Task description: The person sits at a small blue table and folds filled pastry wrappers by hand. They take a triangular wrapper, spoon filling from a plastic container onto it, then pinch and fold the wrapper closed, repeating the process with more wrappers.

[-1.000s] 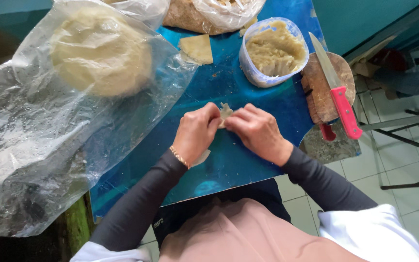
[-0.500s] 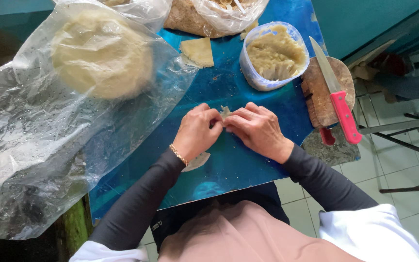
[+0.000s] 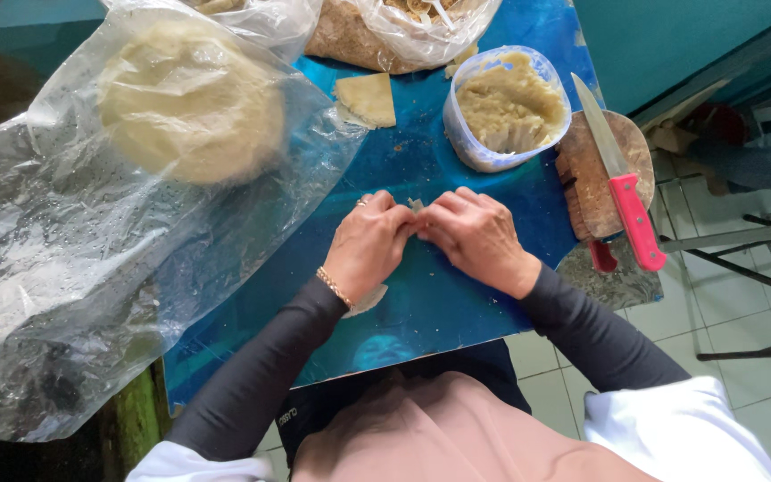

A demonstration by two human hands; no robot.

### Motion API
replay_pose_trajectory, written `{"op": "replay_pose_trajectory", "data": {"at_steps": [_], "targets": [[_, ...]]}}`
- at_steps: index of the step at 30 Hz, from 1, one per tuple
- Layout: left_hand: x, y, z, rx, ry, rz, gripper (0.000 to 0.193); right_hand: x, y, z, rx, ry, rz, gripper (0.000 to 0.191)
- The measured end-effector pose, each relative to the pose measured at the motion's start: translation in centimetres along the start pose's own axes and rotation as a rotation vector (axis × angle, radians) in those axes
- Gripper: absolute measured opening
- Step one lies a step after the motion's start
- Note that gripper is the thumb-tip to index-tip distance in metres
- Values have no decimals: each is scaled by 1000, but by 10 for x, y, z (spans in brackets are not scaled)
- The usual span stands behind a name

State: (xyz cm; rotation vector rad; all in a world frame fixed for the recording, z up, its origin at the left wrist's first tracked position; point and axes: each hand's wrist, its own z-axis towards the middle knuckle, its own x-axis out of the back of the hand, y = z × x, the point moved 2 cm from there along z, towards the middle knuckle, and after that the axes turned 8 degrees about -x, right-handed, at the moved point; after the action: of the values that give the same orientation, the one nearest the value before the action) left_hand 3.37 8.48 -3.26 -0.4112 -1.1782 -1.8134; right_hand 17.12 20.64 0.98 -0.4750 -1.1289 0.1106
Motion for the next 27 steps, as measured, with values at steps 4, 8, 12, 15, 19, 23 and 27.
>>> {"op": "replay_pose_trajectory", "data": {"at_steps": [4, 8, 12, 15, 19, 23, 27], "targets": [[9, -2, -5, -29, 24, -167, 24, -2, 0, 7, 24, -12, -62, 8], [8, -3, -7, -96, 2, -34, 4, -4, -3, 3, 11, 67, -58, 13], [5, -7, -3, -106, 6, -59, 3, -4, -4, -4, 10, 48, -26, 13], [6, -5, -3, -74, -15, -48, 2, -4, -4, -6, -3, 31, -29, 9], [9, 4, -4, -100, 96, 18, 4, -6, -2, -5, -59, 58, -55, 6], [7, 3, -2, -155, 27, 33, 9, -6, -3, -4, -74, 126, -62, 12], [4, -2, 2, -127, 27, 44, 7, -1, -9, -8, 43, 137, -168, 14]]}}
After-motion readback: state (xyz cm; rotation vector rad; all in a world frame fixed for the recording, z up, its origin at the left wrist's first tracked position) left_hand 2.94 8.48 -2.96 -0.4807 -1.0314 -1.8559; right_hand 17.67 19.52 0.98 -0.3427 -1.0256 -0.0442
